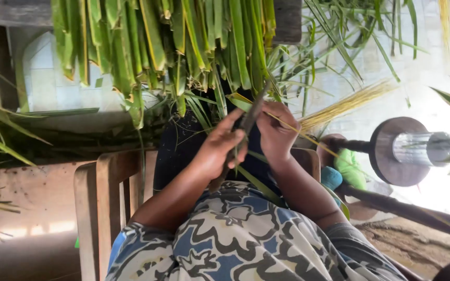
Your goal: Stripping the midrib from palm leaves using a knife
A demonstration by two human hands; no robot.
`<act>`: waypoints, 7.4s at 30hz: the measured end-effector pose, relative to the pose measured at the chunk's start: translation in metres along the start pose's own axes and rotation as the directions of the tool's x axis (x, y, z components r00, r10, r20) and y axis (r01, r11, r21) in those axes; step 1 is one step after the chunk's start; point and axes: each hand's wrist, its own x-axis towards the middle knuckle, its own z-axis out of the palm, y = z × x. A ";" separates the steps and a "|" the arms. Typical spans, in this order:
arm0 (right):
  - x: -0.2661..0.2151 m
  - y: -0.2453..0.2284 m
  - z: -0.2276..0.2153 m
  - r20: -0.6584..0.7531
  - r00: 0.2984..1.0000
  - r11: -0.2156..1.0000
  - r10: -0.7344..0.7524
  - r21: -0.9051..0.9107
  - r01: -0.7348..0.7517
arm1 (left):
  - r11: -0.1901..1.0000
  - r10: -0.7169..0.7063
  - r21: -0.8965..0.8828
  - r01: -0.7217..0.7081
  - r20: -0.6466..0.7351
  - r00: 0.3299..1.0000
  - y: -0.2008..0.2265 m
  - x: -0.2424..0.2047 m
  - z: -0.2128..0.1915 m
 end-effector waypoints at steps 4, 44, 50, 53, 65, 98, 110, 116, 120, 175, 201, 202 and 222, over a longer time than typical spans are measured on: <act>0.005 -0.024 0.010 0.023 1.000 1.000 0.006 0.009 -0.006 | 0.999 0.003 -0.036 -0.001 0.054 0.999 -0.013 0.009 -0.002; 0.009 -0.040 -0.009 0.178 0.893 0.910 -0.413 0.048 0.411 | 0.964 0.213 0.201 -0.176 -0.178 0.961 0.042 0.010 -0.011; 0.001 -0.029 -0.010 0.130 0.915 0.925 -0.381 0.055 0.377 | 0.986 0.164 0.065 -0.157 -0.136 0.977 0.037 0.007 0.003; -0.001 -0.022 -0.012 0.077 0.932 0.935 -0.354 0.059 0.351 | 0.995 0.095 -0.029 -0.095 -0.010 0.995 0.021 0.001 0.023; -0.004 -0.030 -0.018 0.048 0.868 0.852 -0.494 -0.170 0.494 | 0.995 0.033 -0.099 -0.026 0.068 0.997 0.005 0.000 0.033; 0.005 -0.047 -0.014 0.069 0.864 0.866 -0.498 0.000 0.500 | 0.976 0.193 0.141 -0.167 -0.196 0.961 0.049 0.012 -0.006; 0.010 -0.046 -0.008 0.188 0.741 0.734 -0.645 -0.120 0.669 | 0.990 -0.141 0.009 0.141 0.131 0.981 0.033 -0.014 0.020; 0.009 -0.044 -0.008 0.178 0.706 0.706 -0.686 -0.071 0.704 | 0.996 -0.092 0.017 0.091 0.087 0.992 0.036 -0.008 0.015; 0.009 -0.038 -0.010 0.154 0.683 0.686 -0.714 -0.041 0.726 | 0.989 -0.100 0.114 0.100 -0.006 0.995 0.046 -0.006 0.011; 0.011 -0.065 -0.006 0.168 0.909 0.925 -0.381 0.077 0.373 | 0.993 0.027 0.115 0.016 -0.364 0.931 0.053 0.017 -0.021; 0.006 -0.019 -0.009 0.292 0.763 0.780 0.577 0.079 -0.620 | 0.370 0.264 0.885 0.281 -0.390 0.882 0.074 -0.013 -0.002; 0.003 -0.020 -0.008 0.291 0.763 0.780 0.577 0.080 -0.621 | 0.370 0.263 0.886 0.281 -0.389 0.883 0.073 -0.012 0.002; 0.007 -0.010 -0.014 0.181 0.721 0.479 0.668 0.637 -0.604 | 0.841 0.179 0.540 -0.037 -0.214 0.960 0.015 -0.001 -0.014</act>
